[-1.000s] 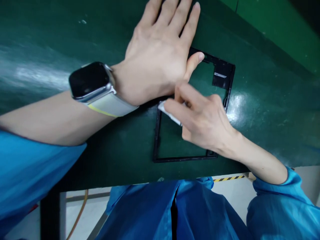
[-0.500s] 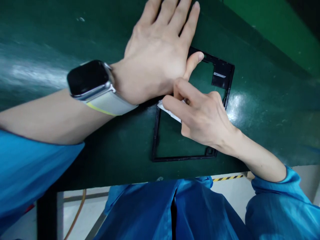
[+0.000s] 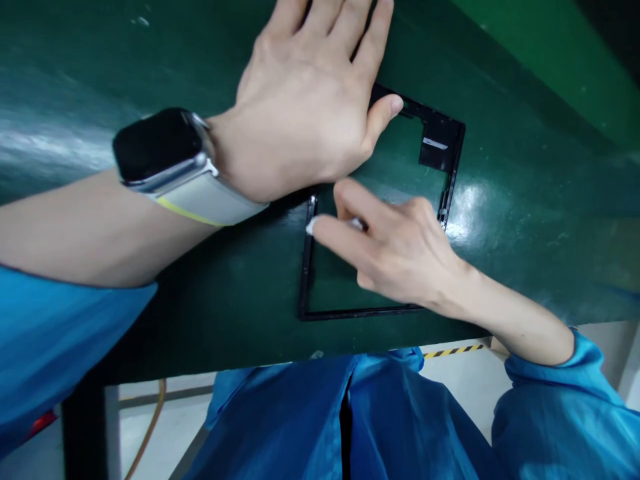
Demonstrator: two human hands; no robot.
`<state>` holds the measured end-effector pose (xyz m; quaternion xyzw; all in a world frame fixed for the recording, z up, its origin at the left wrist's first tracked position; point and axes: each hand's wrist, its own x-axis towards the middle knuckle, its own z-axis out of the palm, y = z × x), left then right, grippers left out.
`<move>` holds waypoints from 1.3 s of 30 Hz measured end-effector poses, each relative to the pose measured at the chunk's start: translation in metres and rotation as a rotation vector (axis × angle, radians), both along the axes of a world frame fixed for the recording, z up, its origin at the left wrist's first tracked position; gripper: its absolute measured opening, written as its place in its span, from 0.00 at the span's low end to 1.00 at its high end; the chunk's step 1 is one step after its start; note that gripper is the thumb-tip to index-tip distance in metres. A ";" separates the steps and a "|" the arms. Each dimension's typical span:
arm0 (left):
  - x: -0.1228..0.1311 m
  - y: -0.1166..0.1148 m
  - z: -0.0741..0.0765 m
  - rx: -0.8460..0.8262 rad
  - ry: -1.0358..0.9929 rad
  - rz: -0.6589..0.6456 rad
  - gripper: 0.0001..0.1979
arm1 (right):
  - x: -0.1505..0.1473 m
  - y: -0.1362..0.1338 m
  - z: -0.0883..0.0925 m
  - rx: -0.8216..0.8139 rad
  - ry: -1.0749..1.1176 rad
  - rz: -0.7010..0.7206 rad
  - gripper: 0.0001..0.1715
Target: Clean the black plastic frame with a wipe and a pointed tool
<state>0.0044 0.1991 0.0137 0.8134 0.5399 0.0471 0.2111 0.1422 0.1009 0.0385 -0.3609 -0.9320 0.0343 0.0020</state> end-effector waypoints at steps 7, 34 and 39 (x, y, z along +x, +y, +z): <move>-0.004 0.000 0.002 0.036 0.035 -0.025 0.43 | -0.004 0.000 0.007 -0.042 -0.038 -0.018 0.31; -0.005 -0.004 0.005 0.023 0.034 -0.019 0.44 | 0.008 -0.003 -0.006 0.004 0.024 -0.070 0.26; -0.007 -0.004 0.004 0.043 0.001 -0.041 0.45 | 0.006 -0.004 -0.009 0.126 0.036 -0.058 0.23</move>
